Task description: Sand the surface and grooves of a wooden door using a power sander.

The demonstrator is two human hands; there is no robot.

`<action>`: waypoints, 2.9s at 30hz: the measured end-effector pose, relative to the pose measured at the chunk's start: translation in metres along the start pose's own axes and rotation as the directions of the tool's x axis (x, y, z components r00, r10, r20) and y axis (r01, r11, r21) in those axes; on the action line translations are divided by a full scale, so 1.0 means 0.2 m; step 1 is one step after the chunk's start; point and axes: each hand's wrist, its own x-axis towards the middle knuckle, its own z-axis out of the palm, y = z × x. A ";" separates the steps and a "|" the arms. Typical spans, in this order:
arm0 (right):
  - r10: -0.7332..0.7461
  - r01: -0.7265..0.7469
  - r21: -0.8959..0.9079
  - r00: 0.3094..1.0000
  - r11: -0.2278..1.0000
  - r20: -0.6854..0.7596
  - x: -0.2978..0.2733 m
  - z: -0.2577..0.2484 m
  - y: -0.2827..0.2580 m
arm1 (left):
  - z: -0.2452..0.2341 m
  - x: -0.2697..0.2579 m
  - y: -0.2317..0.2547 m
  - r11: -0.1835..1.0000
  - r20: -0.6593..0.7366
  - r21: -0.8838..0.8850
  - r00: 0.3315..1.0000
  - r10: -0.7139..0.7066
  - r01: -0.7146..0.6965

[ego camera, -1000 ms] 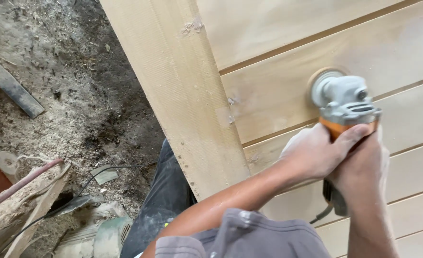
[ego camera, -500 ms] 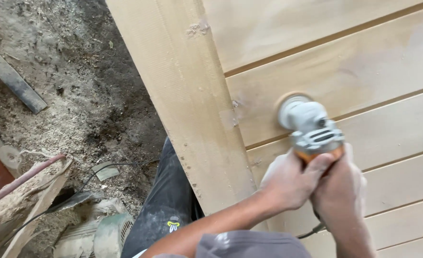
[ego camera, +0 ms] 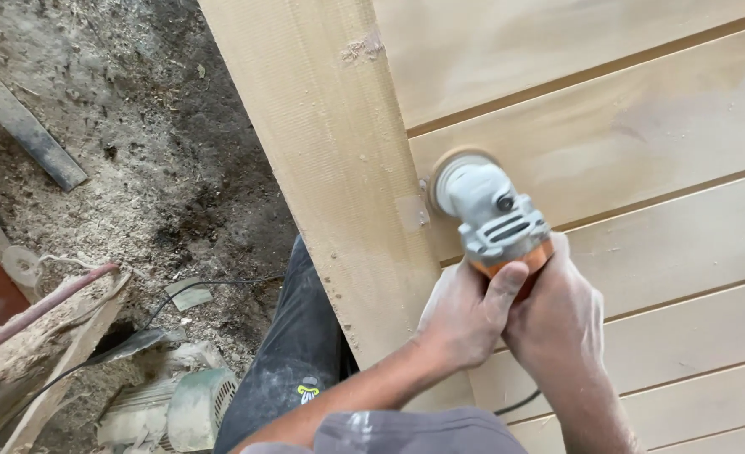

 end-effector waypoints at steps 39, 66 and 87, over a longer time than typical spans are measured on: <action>0.056 -0.014 0.169 0.967 0.985 -0.250 0.48 -0.35 0.46 | 0.47 0.73 0.35 0.964 0.258 0.252 0.953 -0.157 0.090; 0.122 -0.091 0.139 0.964 0.986 -0.234 0.25 -0.30 0.37 | 0.46 0.49 0.27 0.967 0.205 0.245 0.971 -0.126 0.074; 0.240 -0.232 0.066 0.955 0.971 -0.176 -0.03 -0.19 0.48 | 0.49 0.19 0.07 0.988 0.276 0.142 0.956 -0.104 0.067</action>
